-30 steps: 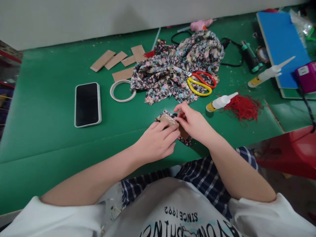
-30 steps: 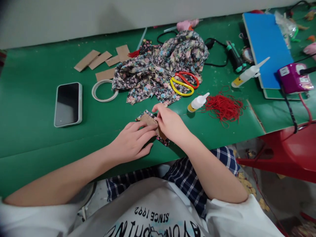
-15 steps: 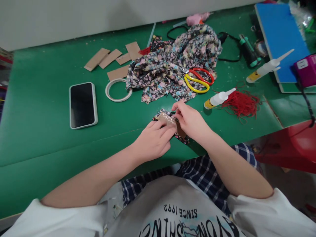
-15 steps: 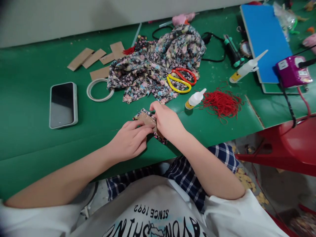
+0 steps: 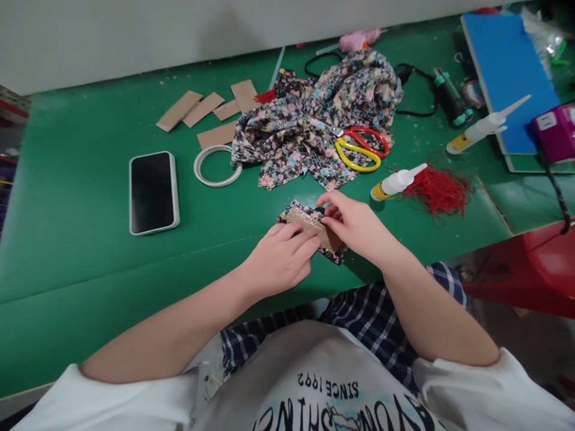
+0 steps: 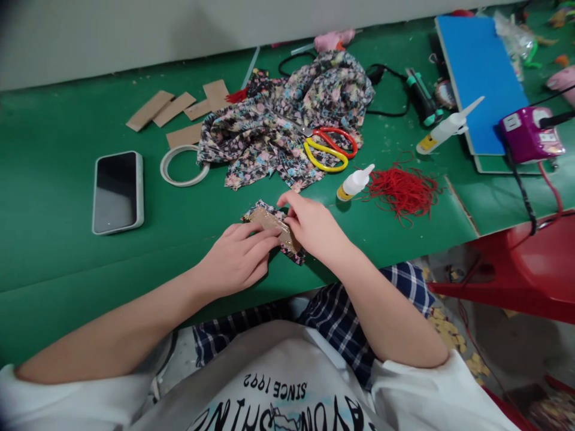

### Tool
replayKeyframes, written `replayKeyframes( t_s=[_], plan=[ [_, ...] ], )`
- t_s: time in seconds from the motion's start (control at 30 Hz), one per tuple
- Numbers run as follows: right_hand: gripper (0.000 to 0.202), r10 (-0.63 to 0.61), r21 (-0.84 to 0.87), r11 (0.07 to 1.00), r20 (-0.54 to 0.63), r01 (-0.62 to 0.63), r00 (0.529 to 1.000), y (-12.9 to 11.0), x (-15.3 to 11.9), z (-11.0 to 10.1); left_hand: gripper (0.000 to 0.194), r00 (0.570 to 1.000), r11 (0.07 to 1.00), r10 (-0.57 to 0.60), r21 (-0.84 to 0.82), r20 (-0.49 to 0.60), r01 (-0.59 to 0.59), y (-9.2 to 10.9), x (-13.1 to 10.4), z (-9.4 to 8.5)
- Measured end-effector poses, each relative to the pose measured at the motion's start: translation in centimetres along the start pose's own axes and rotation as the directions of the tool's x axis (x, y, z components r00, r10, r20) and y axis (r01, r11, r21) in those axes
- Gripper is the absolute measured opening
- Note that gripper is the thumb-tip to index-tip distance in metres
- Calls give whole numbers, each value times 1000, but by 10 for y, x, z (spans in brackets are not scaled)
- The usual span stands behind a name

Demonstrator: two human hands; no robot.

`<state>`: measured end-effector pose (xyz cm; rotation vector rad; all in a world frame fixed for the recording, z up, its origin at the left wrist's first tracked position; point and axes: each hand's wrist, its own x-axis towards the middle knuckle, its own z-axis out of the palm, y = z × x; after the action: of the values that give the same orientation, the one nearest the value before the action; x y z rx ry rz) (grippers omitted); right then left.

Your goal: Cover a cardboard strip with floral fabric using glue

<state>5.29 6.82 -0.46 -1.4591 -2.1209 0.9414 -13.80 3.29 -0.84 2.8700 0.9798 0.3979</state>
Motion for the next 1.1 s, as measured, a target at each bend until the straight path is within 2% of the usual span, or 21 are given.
replayKeyframes(
  t_s=[0.13,0.3,0.43,0.73,1.1],
  plan=[
    [26,0,-10,1000,-2,0,1000,-1,1,0,26,999,1000,15,2,-45,-15,-2,-1,0],
    [25,-2,-27,1000,-7,1,1000,-1,1,0,28,998,999,38,7,-49,-38,-3,-2,1],
    [25,-20,-33,999,-11,20,1000,0,2,1,26,997,1000,8,-15,-74,-9,-6,-1,0],
    [25,-31,-40,999,-39,29,999,-2,1,1,24,998,995,-55,-88,10,55,-8,3,-2],
    [23,-72,-4,997,-42,72,997,-5,0,3,24,998,996,-49,-75,39,52,-4,5,-6]
  ],
)
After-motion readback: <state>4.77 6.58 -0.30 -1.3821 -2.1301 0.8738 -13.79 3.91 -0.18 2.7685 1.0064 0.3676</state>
